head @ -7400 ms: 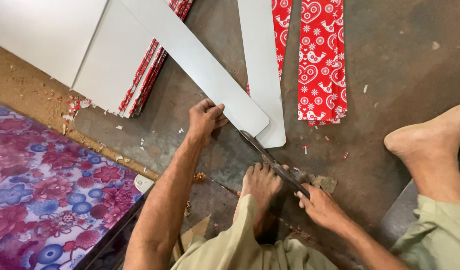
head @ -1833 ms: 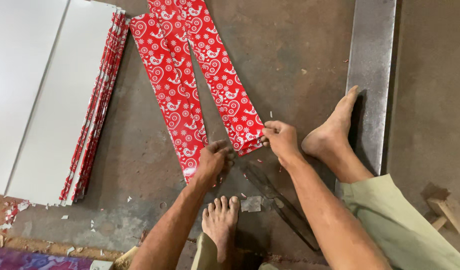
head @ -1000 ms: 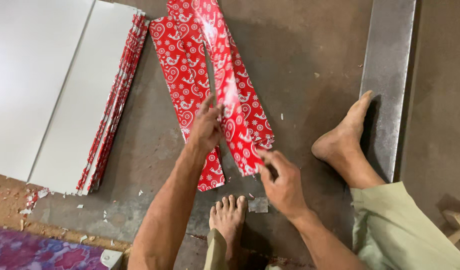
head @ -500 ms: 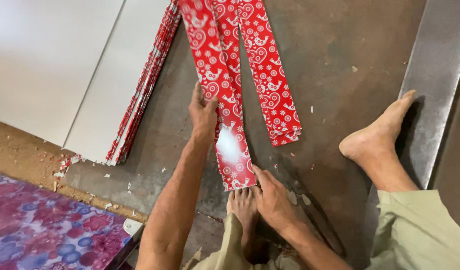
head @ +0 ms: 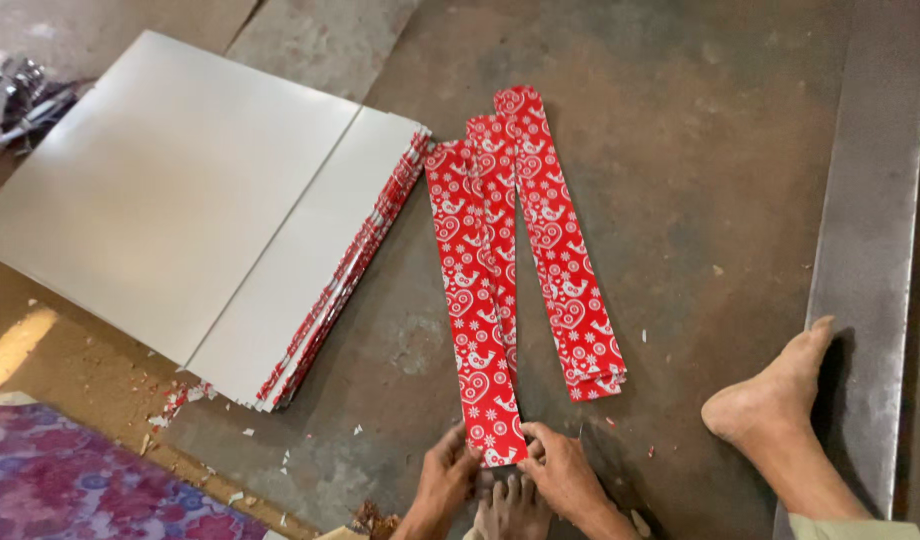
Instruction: The person sits on the floor and uses large shears to trim the edges of red patterned paper strips. They repeatedly align the paper, cut along the edges, and stack the trimmed pieces.
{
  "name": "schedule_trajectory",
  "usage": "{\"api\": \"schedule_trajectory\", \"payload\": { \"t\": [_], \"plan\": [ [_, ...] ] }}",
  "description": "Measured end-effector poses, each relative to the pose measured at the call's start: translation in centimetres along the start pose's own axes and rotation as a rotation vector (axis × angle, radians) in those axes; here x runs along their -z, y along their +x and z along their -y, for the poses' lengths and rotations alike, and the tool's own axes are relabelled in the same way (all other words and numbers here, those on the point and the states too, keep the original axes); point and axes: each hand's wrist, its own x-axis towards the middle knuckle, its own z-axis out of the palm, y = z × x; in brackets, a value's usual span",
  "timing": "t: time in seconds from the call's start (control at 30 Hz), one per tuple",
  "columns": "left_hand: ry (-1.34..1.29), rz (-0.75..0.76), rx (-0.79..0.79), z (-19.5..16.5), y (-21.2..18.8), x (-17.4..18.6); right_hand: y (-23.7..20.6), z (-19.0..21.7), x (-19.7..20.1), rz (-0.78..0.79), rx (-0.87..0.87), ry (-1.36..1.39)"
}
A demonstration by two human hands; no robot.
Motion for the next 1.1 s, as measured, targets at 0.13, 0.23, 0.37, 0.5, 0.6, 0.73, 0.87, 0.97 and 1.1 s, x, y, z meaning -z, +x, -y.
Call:
{"api": "schedule_trajectory", "payload": {
  "t": [0.13, 0.23, 0.37, 0.5, 0.6, 0.73, 0.87, 0.97, 1.1],
  "plan": [
    [0.102, 0.156, -0.192, 0.5, 0.1, 1.7, 1.9, 0.1, -0.5, -0.030, 0.069, -0.055],
    [0.147, 0.100, -0.221, -0.1, 1.0, 1.9, 2.8, 0.3, -0.7, -0.067, 0.124, -0.166],
    [0.227, 0.017, -0.212, -0.4, 1.4, 2.1, 2.8, 0.6, -0.9, -0.030, 0.086, -0.214],
    [0.210, -0.004, -0.216, 0.3, 1.4, 2.4, 2.0, 0.9, -1.2, -0.065, 0.158, -0.244],
    [0.163, -0.167, -0.220, 0.9, 1.6, 2.2, 1.6, 1.2, -1.7, -0.076, 0.139, -0.220],
    [-0.140, -0.210, -0.120, 0.2, 2.9, 1.7, 1.3, 1.7, -1.3, -0.133, 0.095, -0.232],
    [-0.135, -0.213, -0.129, -1.9, 4.6, 1.5, -1.5, 0.5, 1.5, -0.287, 0.032, -0.372],
    [-0.045, -0.269, -0.098, -2.7, 5.1, 1.4, -6.4, -2.3, 4.2, -0.355, 0.094, -0.625],
    [-0.036, -0.273, -0.095, -2.5, 4.7, 1.3, -12.6, -7.3, 5.7, -0.115, -0.394, -0.858]
  ]
}}
